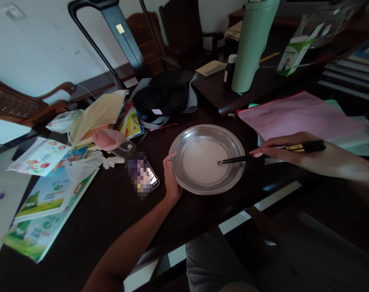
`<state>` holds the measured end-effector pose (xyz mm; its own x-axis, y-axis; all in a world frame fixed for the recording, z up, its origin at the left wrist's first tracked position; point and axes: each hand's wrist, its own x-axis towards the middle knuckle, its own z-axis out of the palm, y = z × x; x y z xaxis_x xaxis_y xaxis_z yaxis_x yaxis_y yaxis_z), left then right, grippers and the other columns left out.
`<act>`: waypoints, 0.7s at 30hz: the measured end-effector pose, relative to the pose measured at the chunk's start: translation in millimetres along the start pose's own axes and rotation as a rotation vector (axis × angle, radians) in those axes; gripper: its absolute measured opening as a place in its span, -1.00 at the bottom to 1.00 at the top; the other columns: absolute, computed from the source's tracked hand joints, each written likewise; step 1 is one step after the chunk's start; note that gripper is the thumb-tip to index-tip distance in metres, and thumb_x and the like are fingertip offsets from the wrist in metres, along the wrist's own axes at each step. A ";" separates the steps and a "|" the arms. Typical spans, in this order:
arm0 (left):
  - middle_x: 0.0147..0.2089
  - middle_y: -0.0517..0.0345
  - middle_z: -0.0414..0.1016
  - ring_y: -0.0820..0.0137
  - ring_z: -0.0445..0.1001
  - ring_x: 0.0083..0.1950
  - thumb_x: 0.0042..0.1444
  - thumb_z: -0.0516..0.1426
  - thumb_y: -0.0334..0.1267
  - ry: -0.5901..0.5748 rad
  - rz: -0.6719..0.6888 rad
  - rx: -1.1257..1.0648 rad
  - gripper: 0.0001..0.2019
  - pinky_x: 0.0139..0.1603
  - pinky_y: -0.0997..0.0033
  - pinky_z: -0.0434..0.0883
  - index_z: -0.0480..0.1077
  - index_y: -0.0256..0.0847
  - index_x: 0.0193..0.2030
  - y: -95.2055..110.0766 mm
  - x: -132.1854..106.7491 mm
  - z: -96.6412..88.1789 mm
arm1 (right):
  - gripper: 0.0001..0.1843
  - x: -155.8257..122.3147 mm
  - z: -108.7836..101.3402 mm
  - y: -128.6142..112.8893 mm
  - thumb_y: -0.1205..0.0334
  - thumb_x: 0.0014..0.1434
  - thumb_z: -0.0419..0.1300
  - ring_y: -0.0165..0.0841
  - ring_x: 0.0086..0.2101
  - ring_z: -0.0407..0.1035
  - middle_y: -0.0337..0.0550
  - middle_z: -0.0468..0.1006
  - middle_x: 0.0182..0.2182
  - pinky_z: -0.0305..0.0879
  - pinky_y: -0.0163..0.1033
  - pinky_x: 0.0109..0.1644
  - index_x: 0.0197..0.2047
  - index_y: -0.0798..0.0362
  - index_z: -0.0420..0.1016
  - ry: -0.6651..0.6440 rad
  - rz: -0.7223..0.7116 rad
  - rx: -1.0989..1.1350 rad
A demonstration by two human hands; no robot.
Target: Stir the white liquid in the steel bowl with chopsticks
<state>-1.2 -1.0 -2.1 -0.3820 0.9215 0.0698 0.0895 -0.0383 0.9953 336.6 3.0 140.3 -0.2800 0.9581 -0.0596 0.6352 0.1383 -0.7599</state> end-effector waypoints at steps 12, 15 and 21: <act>0.15 0.06 0.49 0.22 0.43 0.25 0.41 -0.05 0.21 -0.021 0.073 0.040 -0.54 0.37 0.20 0.31 0.48 -0.03 0.07 1.7 -0.4 -0.1 | -0.67 25.6 59.8 -1.7 -0.12 0.32 0.24 -0.21 -0.05 0.66 -0.23 0.78 -0.08 0.55 -0.11 0.10 -0.06 -0.17 0.74 -0.114 -0.146 0.223; 0.14 0.05 0.48 0.21 0.44 0.23 0.38 -0.02 0.25 -0.027 0.092 0.032 -0.52 0.36 0.19 0.33 0.49 -0.03 0.06 2.1 -0.2 -0.4 | -0.68 34.3 59.2 -0.2 -0.08 0.32 0.23 -0.20 -0.01 0.64 -0.20 0.77 -0.06 0.52 -0.11 0.14 -0.06 -0.12 0.73 -0.051 -0.173 0.219; 0.15 0.06 0.47 0.22 0.43 0.23 0.38 -0.01 0.25 -0.024 0.059 0.009 -0.52 0.35 0.20 0.32 0.48 -0.04 0.07 1.1 0.7 -2.5 | -0.54 25.6 32.6 0.9 -0.20 0.29 0.20 -0.31 -0.35 0.54 -0.13 0.75 -0.21 0.41 -0.22 -0.33 -0.08 -0.03 0.73 0.056 -0.011 0.087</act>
<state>-3.6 -1.4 -0.8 -0.3541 0.9266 0.1264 0.1192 -0.0893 0.9888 306.5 19.5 116.9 -0.2445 0.9695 -0.0160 0.5665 0.1294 -0.8138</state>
